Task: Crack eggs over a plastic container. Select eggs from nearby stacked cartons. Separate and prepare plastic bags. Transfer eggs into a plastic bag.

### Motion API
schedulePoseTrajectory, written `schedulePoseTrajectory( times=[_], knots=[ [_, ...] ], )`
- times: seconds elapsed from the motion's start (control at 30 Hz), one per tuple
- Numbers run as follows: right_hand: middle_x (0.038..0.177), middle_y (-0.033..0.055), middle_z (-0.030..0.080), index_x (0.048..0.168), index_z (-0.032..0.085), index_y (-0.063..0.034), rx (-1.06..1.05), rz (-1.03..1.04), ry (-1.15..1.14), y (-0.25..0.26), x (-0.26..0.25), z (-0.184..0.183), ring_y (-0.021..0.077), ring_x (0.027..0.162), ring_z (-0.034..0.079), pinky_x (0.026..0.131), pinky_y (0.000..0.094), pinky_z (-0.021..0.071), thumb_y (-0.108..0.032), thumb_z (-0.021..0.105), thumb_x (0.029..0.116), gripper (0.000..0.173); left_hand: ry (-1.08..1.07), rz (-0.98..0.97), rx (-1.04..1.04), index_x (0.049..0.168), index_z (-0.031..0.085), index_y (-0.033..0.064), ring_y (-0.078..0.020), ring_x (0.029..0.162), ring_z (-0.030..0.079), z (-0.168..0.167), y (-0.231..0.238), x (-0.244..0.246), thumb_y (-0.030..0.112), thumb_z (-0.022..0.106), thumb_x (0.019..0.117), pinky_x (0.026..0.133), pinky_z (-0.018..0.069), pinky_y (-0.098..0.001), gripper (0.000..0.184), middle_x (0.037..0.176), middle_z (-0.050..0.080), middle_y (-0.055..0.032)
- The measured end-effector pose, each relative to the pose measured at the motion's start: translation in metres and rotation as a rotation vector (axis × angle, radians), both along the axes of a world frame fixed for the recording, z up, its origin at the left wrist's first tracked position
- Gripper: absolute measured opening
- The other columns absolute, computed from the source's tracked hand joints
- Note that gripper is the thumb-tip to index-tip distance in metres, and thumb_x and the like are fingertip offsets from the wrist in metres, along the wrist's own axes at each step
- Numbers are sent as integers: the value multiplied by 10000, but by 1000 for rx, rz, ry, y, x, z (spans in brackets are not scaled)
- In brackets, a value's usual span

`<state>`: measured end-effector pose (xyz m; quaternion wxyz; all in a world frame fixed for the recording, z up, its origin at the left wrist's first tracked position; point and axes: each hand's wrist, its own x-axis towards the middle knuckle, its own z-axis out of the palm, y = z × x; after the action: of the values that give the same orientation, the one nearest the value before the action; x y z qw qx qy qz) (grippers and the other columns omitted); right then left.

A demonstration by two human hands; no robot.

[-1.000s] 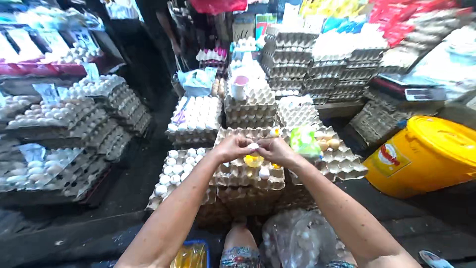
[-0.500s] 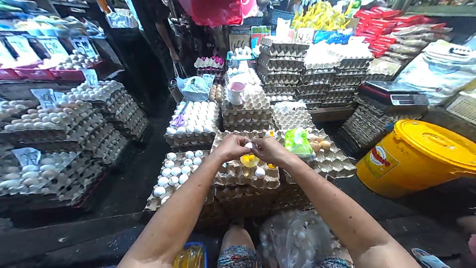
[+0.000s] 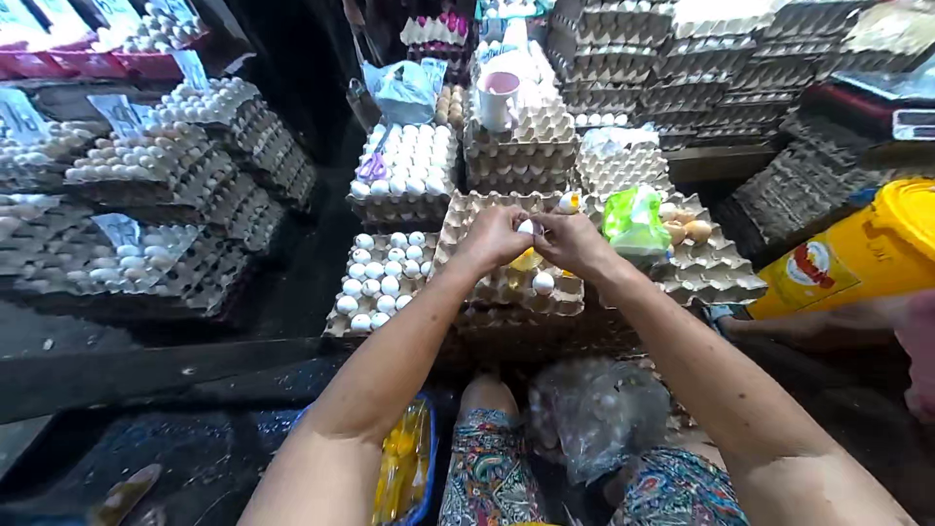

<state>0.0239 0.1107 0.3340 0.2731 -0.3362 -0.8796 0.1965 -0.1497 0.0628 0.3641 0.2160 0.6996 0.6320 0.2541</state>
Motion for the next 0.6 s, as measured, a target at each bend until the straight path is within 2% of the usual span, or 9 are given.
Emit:
schedulePoseTrajectory(
  times=[0.1,0.3,0.47,0.6],
  knots=[
    [967,177,748,1234,711,-29,4,0,23,-2,2,-2,323,865,733,832,564,575,-176,646,979,301,16,0,46,1187,736,84,-273,948,710,-4,0,1,234,735,913,893,551,-542,312,1028,745,-126],
    [895,155,740,1138,728,-28,99,3,66,-1,3,-12,297,783,724,754,533,583,-166,648,961,239,25,0,96,1167,748,86,-247,916,716,-8,-4,3,203,719,915,865,556,-513,280,993,752,-113],
    [926,168,747,1195,717,-20,120,-15,73,-1,2,-16,311,804,734,767,535,588,-166,644,959,287,37,1,110,1191,745,90,-245,944,726,-11,-3,3,199,706,910,888,560,-508,304,1027,759,-110],
    [946,167,749,1177,717,-1,132,5,81,-1,3,-17,296,835,743,799,512,598,-160,652,957,278,50,-18,128,1176,748,83,-244,922,720,-12,-3,3,184,706,906,867,558,-505,292,1008,756,-113]
  ],
)
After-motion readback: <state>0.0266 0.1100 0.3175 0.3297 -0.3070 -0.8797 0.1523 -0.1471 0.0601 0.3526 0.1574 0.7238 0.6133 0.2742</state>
